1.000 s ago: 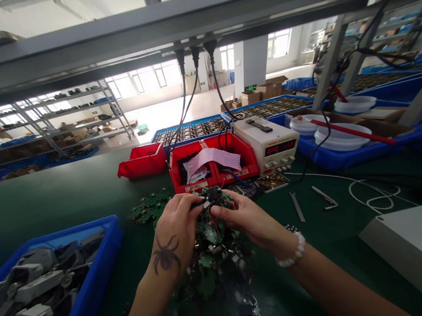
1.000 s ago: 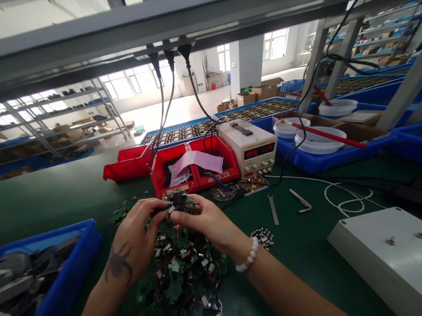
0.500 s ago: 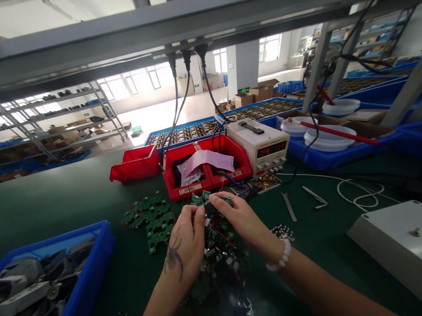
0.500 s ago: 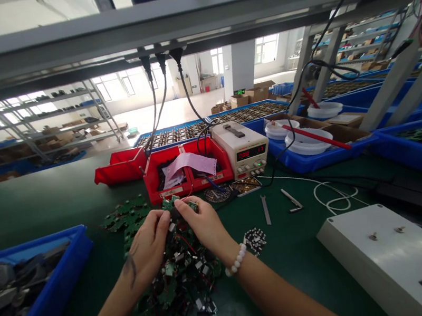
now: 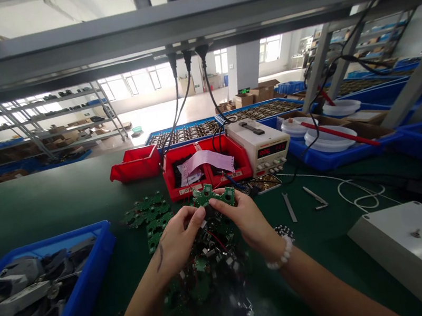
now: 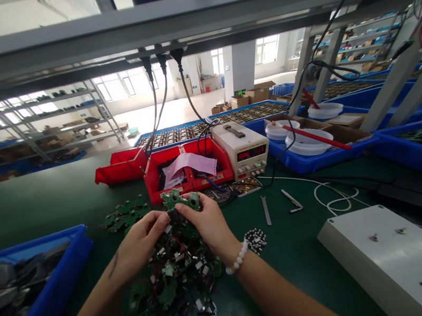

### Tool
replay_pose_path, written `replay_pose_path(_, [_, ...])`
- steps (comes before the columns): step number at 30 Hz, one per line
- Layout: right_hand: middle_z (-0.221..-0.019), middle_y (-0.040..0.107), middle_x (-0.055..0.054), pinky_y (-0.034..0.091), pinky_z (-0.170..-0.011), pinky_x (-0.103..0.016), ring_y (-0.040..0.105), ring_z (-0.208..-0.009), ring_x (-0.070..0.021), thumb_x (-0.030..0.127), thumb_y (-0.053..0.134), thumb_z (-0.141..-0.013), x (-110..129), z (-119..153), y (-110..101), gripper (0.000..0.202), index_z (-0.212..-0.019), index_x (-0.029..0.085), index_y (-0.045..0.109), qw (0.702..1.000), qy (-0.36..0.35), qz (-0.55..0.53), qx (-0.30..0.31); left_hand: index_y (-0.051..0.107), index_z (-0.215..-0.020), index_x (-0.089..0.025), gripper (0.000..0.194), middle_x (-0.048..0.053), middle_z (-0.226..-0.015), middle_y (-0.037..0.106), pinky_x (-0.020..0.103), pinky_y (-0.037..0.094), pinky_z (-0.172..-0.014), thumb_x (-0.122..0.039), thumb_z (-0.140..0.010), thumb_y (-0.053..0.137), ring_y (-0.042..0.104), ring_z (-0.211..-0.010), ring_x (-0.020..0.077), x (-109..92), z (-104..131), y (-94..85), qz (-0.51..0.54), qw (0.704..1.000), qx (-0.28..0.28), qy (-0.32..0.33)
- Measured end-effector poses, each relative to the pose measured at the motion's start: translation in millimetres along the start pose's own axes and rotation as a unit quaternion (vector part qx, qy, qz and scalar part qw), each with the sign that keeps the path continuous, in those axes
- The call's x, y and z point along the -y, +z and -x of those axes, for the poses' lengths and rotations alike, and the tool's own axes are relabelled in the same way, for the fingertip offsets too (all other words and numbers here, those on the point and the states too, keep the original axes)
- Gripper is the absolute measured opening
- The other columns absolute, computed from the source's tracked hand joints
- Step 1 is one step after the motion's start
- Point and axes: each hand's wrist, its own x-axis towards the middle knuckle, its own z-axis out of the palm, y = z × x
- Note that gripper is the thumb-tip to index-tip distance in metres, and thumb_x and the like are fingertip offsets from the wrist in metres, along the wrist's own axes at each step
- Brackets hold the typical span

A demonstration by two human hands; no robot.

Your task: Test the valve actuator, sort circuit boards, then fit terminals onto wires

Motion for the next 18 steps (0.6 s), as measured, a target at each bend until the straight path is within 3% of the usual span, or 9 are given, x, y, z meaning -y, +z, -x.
replay_pose_path(5, [-0.09,0.068,0.0,0.048,-0.08,-0.028,0.063,-0.084,-0.0165,0.031,0.084,-0.059,2.3,0.3,-1.2,0.047,-0.097,0.018,0.06,0.999,0.008,0.023,0.038,0.061,-0.088,-0.019,0.037,-0.001,-0.077,0.061,0.026,0.041,-0.066,-0.055,-0.083,0.053,0.054,-0.073,0.0161,3.3,-2.2,0.8,0.035,0.999,0.037,0.02])
replay_pose_path(11, [-0.093,0.068,-0.003,0.048,-0.084,-0.033,0.064,-0.088,-0.0205,0.034,0.08,-0.064,5.3,-4.2,-9.5,0.042,-0.097,0.018,0.06,0.988,-0.073,0.133,-0.028,0.058,-0.113,-0.019,0.047,0.004,-0.097,0.067,0.03,0.047,-0.077,-0.055,-0.081,0.056,0.062,-0.089,0.0206,7.4,-2.8,3.9,0.048,0.996,0.07,0.005])
replay_pose_path(18, [-0.1,0.068,-0.006,0.046,-0.089,-0.035,0.063,-0.096,-0.0224,0.025,0.077,-0.067,10.2,-4.3,-9.1,0.039,-0.101,0.016,0.06,0.963,-0.123,0.236,-0.031,0.06,-0.101,-0.02,0.039,0.0,-0.072,0.069,0.03,0.043,-0.062,-0.053,-0.082,0.055,0.064,-0.068,0.0209,8.7,-2.3,10.2,0.0,0.999,0.024,-0.025])
